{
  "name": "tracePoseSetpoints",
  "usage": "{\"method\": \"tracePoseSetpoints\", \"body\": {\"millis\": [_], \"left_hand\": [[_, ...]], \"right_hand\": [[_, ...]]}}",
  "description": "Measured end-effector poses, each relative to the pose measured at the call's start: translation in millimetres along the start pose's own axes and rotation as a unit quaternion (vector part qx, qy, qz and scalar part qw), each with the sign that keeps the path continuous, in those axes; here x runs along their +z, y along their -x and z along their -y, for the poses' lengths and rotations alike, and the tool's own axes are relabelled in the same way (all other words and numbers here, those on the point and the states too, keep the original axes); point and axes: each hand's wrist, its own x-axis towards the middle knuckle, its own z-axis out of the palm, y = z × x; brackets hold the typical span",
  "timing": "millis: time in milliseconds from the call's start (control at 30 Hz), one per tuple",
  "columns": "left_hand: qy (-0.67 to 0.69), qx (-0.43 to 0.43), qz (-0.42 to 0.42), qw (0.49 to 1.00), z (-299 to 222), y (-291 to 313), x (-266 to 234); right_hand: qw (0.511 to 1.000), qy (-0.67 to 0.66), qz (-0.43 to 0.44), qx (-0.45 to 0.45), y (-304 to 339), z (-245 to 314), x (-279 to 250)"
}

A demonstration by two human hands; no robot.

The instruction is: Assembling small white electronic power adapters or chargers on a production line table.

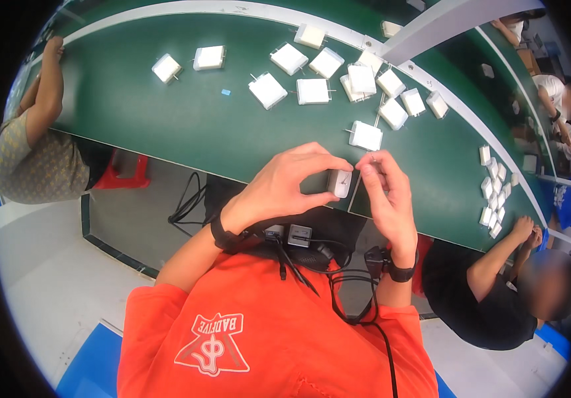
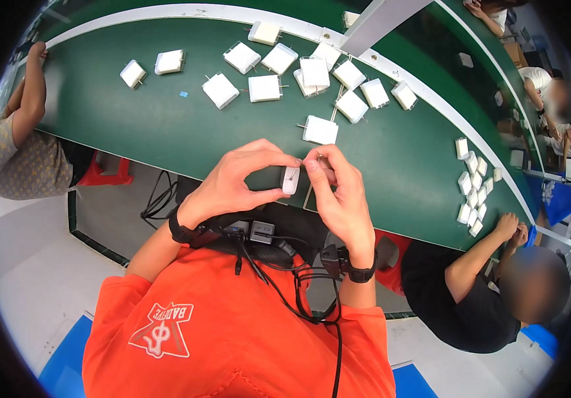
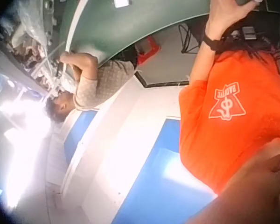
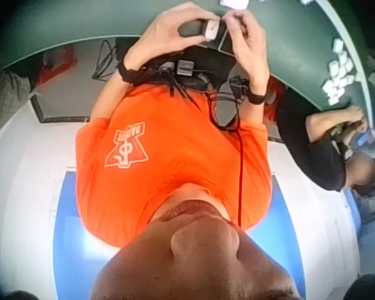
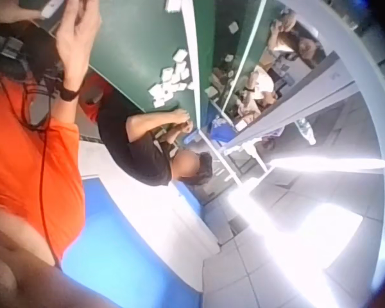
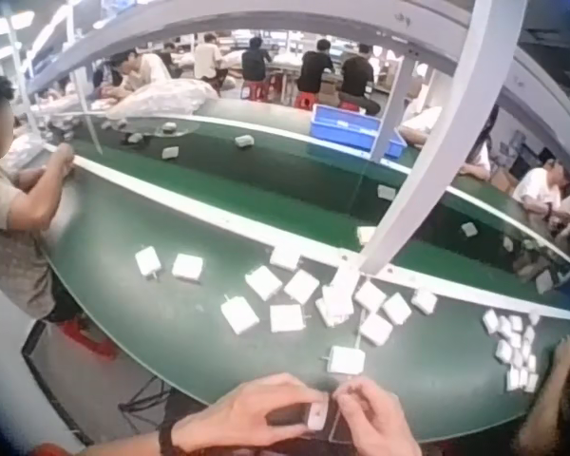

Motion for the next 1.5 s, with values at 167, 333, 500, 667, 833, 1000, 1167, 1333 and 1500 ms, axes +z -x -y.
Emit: {"method": "tracePoseSetpoints", "body": {"millis": [167,333,500,667,833,1000,1167,1333,1500], "left_hand": [[0.001,-0.005,0.001,1.0,0.0,-0.2,0.2],[-0.003,-0.004,-0.006,1.0,1.4,0.3,1.6],[-0.003,0.009,-0.014,1.0,2.7,0.6,3.0],[-0.002,0.005,-0.014,1.0,2.9,1.8,2.5],[-0.005,-0.001,-0.004,1.0,-0.4,0.2,1.8],[-0.005,0.004,-0.011,1.0,-1.4,0.0,0.0],[-0.007,0.002,-0.011,1.0,-0.1,-0.9,1.7],[-0.008,0.002,-0.011,1.0,0.0,-1.2,2.0],[-0.014,0.002,-0.014,1.0,1.2,-0.2,2.1]], "right_hand": [[0.996,0.035,-0.016,-0.079,1.4,-8.6,-9.7],[0.994,0.022,0.016,-0.107,3.5,-8.5,-4.0],[0.996,0.067,-0.018,-0.057,-1.6,-5.5,2.3],[0.995,0.072,-0.032,-0.057,-2.5,-3.8,3.5],[0.993,0.024,-0.048,-0.1,-2.1,-3.1,-4.1],[0.976,0.09,-0.067,-0.188,-0.8,-1.3,-6.0],[0.985,-0.003,-0.057,-0.16,-0.3,-4.3,0.5],[0.985,0.016,-0.048,-0.167,-3.1,-10.1,0.9],[0.988,0.041,-0.045,-0.145,-3.2,-6.6,3.3]]}}
